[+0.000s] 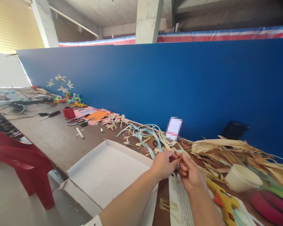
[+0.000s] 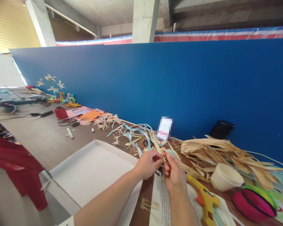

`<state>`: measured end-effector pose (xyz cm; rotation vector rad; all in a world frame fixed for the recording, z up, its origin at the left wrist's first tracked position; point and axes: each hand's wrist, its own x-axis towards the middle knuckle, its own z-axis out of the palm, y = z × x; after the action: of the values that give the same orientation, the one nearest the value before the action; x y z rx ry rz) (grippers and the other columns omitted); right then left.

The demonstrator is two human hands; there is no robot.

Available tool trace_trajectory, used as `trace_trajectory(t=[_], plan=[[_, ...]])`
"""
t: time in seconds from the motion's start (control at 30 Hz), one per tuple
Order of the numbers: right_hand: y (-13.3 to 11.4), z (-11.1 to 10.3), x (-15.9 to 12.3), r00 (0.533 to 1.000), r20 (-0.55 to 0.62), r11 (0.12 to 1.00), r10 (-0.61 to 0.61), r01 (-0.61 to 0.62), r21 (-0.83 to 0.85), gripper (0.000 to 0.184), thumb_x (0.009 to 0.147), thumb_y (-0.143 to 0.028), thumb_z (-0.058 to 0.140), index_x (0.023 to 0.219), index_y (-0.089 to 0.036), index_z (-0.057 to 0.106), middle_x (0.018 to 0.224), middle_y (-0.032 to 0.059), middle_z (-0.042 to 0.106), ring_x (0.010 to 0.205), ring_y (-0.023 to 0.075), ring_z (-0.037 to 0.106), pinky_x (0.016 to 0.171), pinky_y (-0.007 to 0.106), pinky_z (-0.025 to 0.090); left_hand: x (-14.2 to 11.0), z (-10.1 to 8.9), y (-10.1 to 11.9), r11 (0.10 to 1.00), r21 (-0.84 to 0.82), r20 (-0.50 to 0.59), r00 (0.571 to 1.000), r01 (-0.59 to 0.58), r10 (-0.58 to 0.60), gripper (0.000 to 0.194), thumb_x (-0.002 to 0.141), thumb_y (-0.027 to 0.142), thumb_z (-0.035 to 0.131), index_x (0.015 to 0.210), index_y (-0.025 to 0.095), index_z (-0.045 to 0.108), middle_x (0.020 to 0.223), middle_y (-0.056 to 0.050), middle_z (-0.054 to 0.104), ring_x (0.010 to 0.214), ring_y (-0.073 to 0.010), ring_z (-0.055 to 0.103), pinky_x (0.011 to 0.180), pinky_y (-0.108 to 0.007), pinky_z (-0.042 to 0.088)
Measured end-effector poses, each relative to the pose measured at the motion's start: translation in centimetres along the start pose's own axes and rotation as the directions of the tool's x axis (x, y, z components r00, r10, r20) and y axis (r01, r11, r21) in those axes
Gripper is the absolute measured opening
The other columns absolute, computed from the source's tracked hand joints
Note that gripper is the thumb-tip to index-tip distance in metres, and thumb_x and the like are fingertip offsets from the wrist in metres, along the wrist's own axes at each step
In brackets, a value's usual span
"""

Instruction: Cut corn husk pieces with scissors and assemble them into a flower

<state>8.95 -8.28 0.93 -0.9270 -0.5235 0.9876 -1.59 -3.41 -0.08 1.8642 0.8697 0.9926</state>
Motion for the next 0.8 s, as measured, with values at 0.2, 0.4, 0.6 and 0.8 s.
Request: trace_trajectory(t=[0.2,0.4,0.6,0.8], plan=[[0.10,-0.03,-0.01,1.000,0.025,1.000,-0.004,0.004,0.021,0.028,0.057,-0.028,0.081,0.077,-0.014,0.068,0.065,-0.0028,0.060,0.036,-0.0029,0.028,0.029,0.009,0.020,0.42,0.59,-0.51,0.945,-0.280,0.086,0.985,0.168,-0.149,0.022,0.073,0.035,0.061,0.083,0.015,0.063,0.068,-0.002,0.063,0.058,-0.0113,0.054,0.055,-0.022,0.041],[0.06,0.13,-0.14,1.000,0.020,1.000,0.010,-0.009,-0.021,0.027,0.059,-0.028,0.080,0.079,-0.013,0.069,0.064,-0.0023,0.059,0.035,-0.0022,0.027,0.027,0.009,0.019,0.29,0.13,-0.13,0.951,-0.274,0.041,0.990,0.143,-0.137,0.022,0.073,0.037,0.061,0.069,0.015,0.063,0.054,0.001,0.055,0.050,-0.0089,0.047,0.050,-0.021,0.037],[0.32,-0.32,0.20,0.996,0.057,0.998,0.066,-0.067,0.010,0.024,0.059,-0.025,0.079,0.075,-0.012,0.067,0.058,-0.0038,0.054,0.034,-0.0027,0.026,0.028,0.008,0.021,0.34,0.01,0.28,0.899,-0.341,0.178,0.958,0.275,-0.226,0.026,0.071,0.041,0.062,0.061,0.018,0.056,0.055,0.000,0.056,0.045,-0.0106,0.049,0.045,-0.023,0.041],[0.32,-0.43,0.25,0.997,0.045,0.997,0.069,-0.071,0.040,0.023,0.060,-0.025,0.079,0.074,-0.013,0.066,0.060,-0.0038,0.055,0.034,-0.0031,0.026,0.026,0.007,0.022,0.38,0.51,-0.43,0.932,-0.285,0.194,0.966,0.224,-0.172,0.024,0.075,0.036,0.054,0.060,0.018,0.055,0.055,-0.001,0.056,0.043,-0.0113,0.047,0.044,-0.025,0.040]])
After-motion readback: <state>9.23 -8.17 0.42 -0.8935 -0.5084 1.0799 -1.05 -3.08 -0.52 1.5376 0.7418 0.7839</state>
